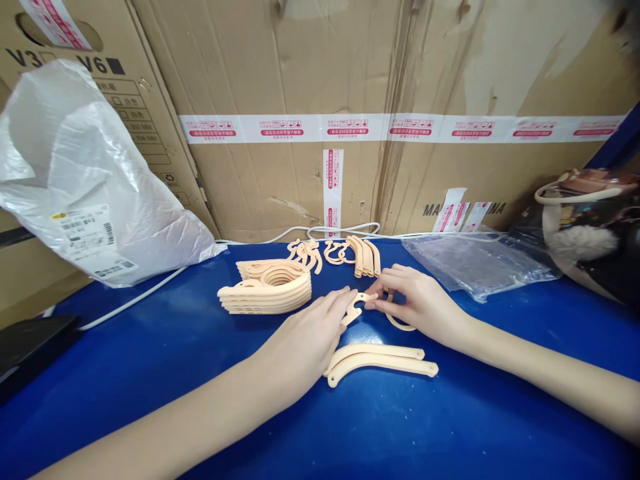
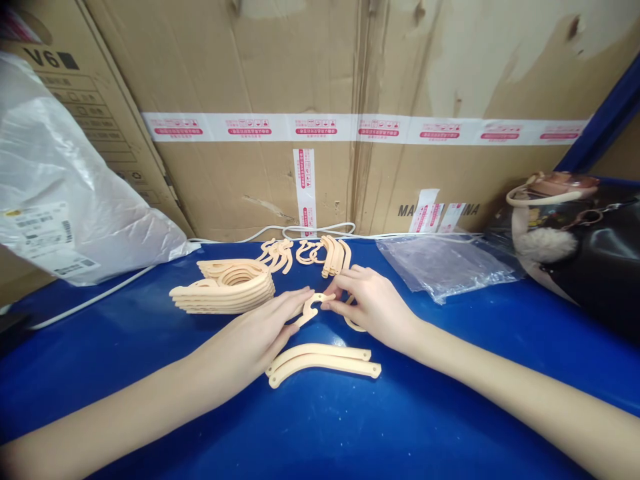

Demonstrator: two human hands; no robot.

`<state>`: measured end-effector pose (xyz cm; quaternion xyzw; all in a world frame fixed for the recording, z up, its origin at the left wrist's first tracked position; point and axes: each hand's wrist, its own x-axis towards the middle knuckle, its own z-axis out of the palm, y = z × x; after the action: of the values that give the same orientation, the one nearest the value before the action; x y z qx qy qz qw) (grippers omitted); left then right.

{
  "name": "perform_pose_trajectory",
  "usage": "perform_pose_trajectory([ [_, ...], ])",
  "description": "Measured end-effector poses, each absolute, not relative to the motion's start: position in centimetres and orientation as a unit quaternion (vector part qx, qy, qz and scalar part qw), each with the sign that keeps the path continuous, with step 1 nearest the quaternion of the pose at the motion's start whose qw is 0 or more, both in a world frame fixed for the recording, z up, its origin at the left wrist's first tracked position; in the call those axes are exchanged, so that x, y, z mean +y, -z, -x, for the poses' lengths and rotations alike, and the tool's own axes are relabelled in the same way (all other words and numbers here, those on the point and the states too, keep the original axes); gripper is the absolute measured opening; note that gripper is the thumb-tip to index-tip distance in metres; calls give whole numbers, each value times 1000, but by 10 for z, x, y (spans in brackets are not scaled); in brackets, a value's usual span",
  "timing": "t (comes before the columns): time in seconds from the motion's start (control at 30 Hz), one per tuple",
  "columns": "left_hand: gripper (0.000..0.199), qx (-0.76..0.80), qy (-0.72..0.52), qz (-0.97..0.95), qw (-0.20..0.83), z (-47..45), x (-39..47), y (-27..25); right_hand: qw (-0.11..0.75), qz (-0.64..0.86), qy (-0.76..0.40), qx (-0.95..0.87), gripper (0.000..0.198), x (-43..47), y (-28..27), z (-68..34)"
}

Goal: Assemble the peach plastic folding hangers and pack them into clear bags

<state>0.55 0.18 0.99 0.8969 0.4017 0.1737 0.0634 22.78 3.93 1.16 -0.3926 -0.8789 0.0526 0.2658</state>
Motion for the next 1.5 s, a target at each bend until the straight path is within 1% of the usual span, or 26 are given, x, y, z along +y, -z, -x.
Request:
perform_pose_trajectory([
  [0.07,39,411,-165,-896,19,-4,-1,-11,254,395,-41,-882,15,38,-12,-226],
  [0.2,27,441,-107,-888,-71,-3,-11,-14,238,391,-49,-888,13,36,-12,-225],
  [0.33,26,452,-58,-883,-111,-1,-14,-13,221,372,-52,-900,16,37,-10,-226],
  [0.43,30,447,-51,-888,-94,2,-9,-11,220,367,-15,-904,18,38,-8,-225],
  [0.57,35,417,-89,-901,-77,7,-5,-8,220,357,22,-907,16,39,-7,-224],
  [0.73,34,381,-132,-909,-101,8,-7,-2,209,362,40,-907,17,39,-6,-226],
  [0.87,40,368,-123,-918,-84,8,-9,-3,206,365,41,-907,17,41,-6,-228],
  [1.03,42,387,-125,-912,-56,7,-11,-3,190,365,56,-910,18,46,-13,-239],
  [1.23,45,396,-127,-909,-23,8,-8,-2,108,296,163,-935,27,50,-23,-258],
  [1.4,53,403,-125,-907,7,10,-8,0,55,282,207,-935,27,47,-24,-263],
  [1.5,56,408,-111,-906,17,10,-10,0,31,275,253,-927,25,45,-23,-261],
])
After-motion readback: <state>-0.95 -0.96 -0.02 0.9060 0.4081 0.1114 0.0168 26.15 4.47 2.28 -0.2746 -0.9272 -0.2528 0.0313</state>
